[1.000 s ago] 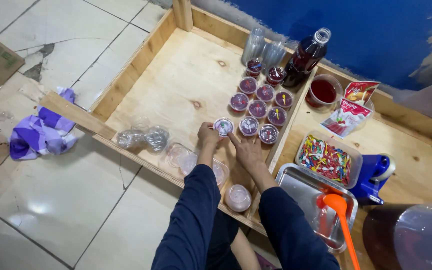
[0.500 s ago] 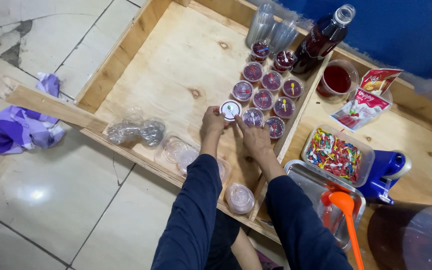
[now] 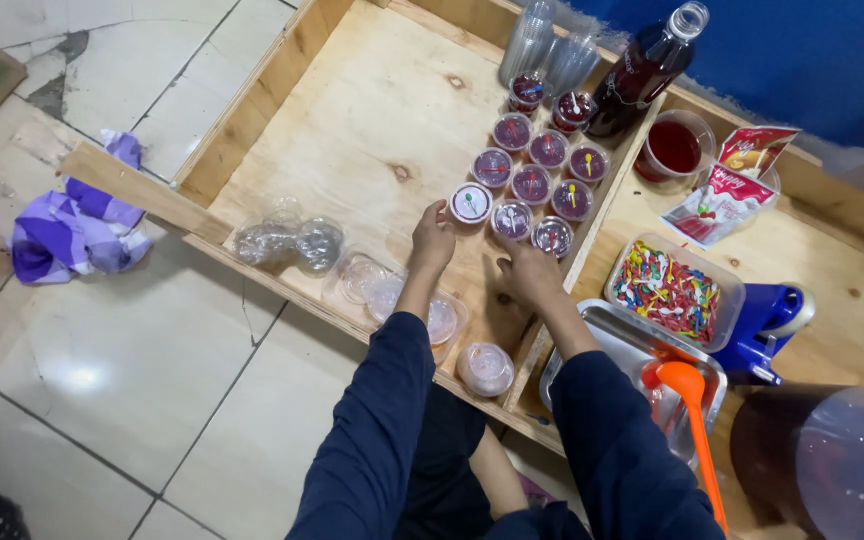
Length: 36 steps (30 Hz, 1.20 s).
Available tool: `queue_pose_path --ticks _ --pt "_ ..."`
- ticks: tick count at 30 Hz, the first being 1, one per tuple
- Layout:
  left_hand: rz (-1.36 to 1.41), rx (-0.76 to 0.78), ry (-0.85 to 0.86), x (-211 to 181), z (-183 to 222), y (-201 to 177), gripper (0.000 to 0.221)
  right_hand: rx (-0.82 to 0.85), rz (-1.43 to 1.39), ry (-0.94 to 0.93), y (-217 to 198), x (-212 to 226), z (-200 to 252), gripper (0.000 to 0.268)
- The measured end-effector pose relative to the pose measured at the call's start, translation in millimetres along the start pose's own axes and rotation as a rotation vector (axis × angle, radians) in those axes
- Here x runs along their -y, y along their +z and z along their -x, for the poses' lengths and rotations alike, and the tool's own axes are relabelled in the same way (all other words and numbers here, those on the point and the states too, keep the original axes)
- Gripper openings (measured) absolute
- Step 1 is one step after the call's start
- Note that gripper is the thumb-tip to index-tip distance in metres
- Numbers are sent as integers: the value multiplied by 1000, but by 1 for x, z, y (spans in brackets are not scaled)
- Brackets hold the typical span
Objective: Filling small plastic cups with a dark liquid using a ladle from a large container
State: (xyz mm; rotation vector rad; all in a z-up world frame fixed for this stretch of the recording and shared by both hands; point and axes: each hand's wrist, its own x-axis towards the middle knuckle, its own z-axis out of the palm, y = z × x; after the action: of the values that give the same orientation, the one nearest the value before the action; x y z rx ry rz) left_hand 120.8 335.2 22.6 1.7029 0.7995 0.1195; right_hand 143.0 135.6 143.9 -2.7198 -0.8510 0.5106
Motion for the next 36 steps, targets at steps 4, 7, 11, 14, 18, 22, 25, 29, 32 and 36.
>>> queue_pose_path --ticks 4,7,11,14,18,22,25,29,32,36 --pt "246 56 75 -19 93 -30 56 -67 -258 -43 10 -8 34 36" --pt "335 256 132 -22 155 -56 80 -109 -469 -103 -20 20 83 34" --pt "236 453 134 -17 220 -69 107 -72 -543 -140 -29 40 140 47" --pt "75 514 134 -53 258 -73 116 -89 -404 -227 0 37 155 69" --pt "-289 519 144 -22 258 -47 126 -151 -143 -265 29 34 160 75" --pt "-274 457 177 -18 262 -44 129 -276 -259 -284 33 30 163 79" --pt "-89 327 196 -50 280 -54 124 -300 -539 -187 -3 40 186 71" --pt "61 185 268 -34 284 -29 95 -377 -1145 58 19 -2 201 61" --pt "182 311 214 -33 296 10 96 -457 -1622 118 23 -33 225 53" --pt "140 588 110 -77 348 57 121 -495 -2056 236 11 -60 277 55"
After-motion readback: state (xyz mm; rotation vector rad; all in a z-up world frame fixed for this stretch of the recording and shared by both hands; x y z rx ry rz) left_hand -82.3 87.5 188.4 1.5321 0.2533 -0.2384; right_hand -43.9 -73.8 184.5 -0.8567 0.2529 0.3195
